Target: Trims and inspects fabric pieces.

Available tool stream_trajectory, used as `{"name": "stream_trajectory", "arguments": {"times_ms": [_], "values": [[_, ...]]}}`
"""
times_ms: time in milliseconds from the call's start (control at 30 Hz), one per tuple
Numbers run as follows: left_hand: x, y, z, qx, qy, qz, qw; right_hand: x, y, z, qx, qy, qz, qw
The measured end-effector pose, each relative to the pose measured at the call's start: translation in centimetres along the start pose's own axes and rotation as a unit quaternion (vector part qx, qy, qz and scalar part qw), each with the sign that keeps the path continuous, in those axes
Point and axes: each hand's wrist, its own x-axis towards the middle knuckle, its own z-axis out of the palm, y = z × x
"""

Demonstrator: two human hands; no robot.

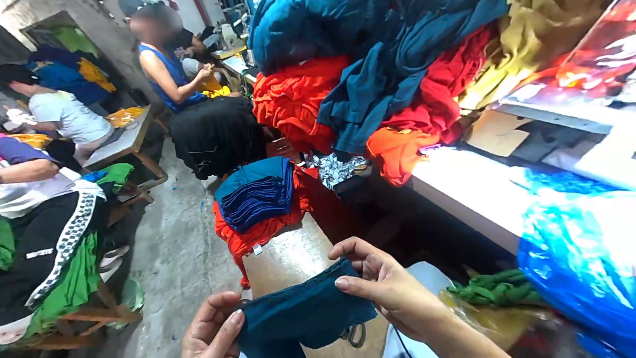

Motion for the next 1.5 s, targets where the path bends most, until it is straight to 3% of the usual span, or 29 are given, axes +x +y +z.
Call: {"name": "stream_trajectory", "arguments": {"times_ms": [267, 400, 600, 767, 933, 1033, 1333, 1500], "values": [[0.6, -0.3, 1.1, 0.061, 0.014, 0.017, 0.998, 0.5, 2.2, -1.6, -0.041, 0.027, -0.111, 0.993], [0.6, -0.9, 1.2, 0.063, 0.026, 0.023, 0.997, 0.7, 1.5, -2.2, -0.054, 0.027, -0.105, 0.993], [0.5, -0.6, 0.8, 0.030, 0.022, 0.013, 0.999, 1.4, -0.2, -2.7, -0.152, -0.044, -0.118, 0.980], [0.3, -0.5, 0.3, 0.013, 0.016, 0.005, 1.000, 1.5, -0.7, -1.4, -0.172, -0.024, -0.136, 0.975], [0.1, -0.5, -0.1, 0.079, -0.002, -0.003, 0.997, 1.4, -0.9, -1.5, -0.181, -0.036, -0.149, 0.971], [0.0, -1.0, -0.6, 0.138, -0.020, -0.011, 0.990, 1.5, -2.0, -1.4, -0.193, -0.055, -0.140, 0.970], [-0.6, -1.9, -1.5, 0.098, 0.016, -0.018, 0.995, 1.7, -1.6, -0.5, -0.215, -0.094, -0.130, 0.963], [0.8, -2.5, -3.6, 0.110, 0.030, -0.063, 0.991, 5.4, 0.7, -0.3, -0.209, -0.130, -0.072, 0.966]]}}
